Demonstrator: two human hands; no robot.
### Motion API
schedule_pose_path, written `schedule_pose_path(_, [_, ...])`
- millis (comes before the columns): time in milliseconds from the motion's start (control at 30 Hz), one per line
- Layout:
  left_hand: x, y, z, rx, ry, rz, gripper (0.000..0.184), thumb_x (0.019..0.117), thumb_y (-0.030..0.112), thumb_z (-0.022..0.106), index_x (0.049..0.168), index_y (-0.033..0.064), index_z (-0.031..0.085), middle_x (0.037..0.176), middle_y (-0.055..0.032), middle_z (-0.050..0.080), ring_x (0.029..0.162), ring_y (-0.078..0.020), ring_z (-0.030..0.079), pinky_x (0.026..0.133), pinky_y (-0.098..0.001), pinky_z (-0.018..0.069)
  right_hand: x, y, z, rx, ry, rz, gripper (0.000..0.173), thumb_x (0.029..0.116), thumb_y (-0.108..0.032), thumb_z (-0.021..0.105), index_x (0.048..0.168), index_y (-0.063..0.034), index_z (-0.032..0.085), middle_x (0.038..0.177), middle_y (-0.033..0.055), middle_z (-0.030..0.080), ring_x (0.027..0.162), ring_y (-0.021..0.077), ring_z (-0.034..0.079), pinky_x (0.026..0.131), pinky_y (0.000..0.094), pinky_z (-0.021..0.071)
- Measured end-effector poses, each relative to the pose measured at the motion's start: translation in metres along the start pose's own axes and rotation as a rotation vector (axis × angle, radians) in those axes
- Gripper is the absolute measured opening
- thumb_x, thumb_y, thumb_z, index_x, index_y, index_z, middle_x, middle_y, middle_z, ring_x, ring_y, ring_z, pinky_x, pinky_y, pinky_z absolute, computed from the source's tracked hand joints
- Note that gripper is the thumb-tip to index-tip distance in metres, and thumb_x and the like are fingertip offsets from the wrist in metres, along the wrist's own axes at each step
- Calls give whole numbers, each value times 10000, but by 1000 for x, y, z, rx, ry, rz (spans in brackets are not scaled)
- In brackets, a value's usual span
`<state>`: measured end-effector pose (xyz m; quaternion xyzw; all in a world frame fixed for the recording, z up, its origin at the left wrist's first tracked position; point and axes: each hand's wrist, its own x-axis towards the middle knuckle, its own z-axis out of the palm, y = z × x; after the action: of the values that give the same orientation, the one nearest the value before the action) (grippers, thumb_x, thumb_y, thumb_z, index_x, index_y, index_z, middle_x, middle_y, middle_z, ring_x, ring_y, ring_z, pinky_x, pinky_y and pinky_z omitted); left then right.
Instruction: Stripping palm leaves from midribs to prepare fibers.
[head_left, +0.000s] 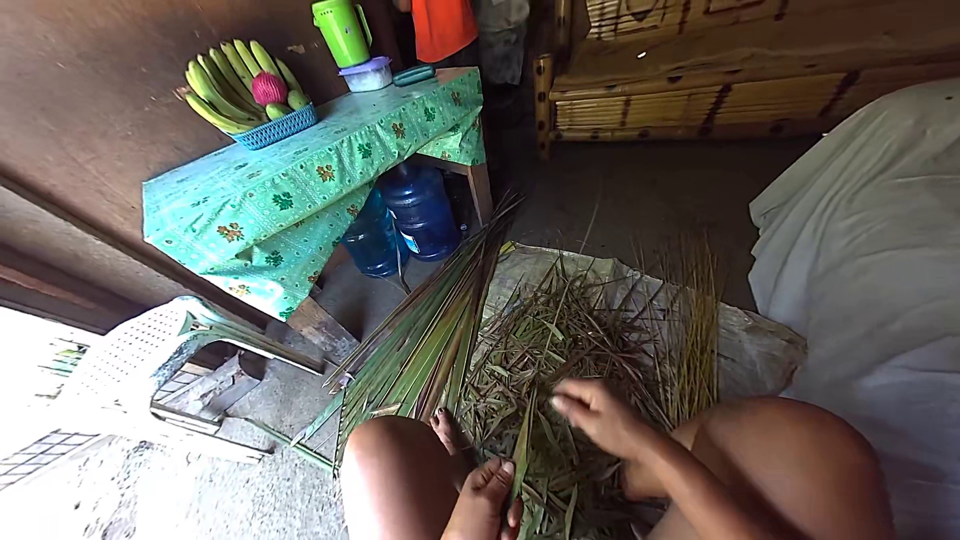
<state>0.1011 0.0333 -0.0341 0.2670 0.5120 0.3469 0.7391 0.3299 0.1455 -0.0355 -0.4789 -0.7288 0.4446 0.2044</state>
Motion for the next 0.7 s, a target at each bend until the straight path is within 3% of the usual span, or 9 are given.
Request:
schedule_pose_path(67, [4,7,5,77,25,34,271,1120,160,346,950,77,540,563,26,538,415,-20,484,399,-149,408,-10,-7,20,-78,-87,-84,343,1042,-280,519,1017,-1,717,810,146,677,770,274,664,739,492,536])
schedule_pose_path(200, [2,6,10,199,43,91,251,1110,140,362,943,72,537,559,29,539,413,-20,467,400,-152,390,-5,-3,22,-283,18,-127,364,1049,-292,501,987,5,701,865,182,698,832,350,701,749,545,551])
schedule_pose_path(367, [-3,3,8,267,57,147,223,1095,108,373,957,69,543,567,41,527,425,-14,456,400,-157,372,5,2,14,-335,56,-90,365,1051,-296,505,1007,6,706,916,182,709,870,340,704,782,526,549])
schedule_pose_path(533, [-20,1,1,315,25,128,231,1088,102,395,933,86,565,571,61,528,434,-7,457,418,-159,387,19,9,-27,-202,247,202,363,1084,-264,480,1157,14,702,1004,234,708,979,392,686,896,606,504])
schedule_pose_path(567, [-21,-1,-2,307,22,129,236,1089,101,387,932,90,563,574,61,529,437,-7,456,420,-161,387,22,16,-34,-154,305,245,358,1087,-262,478,1159,6,703,980,218,706,941,360,684,881,582,507])
schedule_pose_path(633, [-20,-4,-3,273,35,128,258,1094,111,363,938,87,567,567,54,533,431,-12,454,412,-163,380,23,25,-34,-49,404,235,329,1085,-254,484,1107,-17,710,823,113,654,728,216,618,731,440,511])
schedule_pose_path(700, [-15,0,0,248,44,113,280,1106,134,338,943,86,560,559,46,531,415,-8,446,396,-154,367,14,17,-20,78,321,141,328,1077,-224,481,1126,11,705,792,79,639,656,144,582,659,351,518])
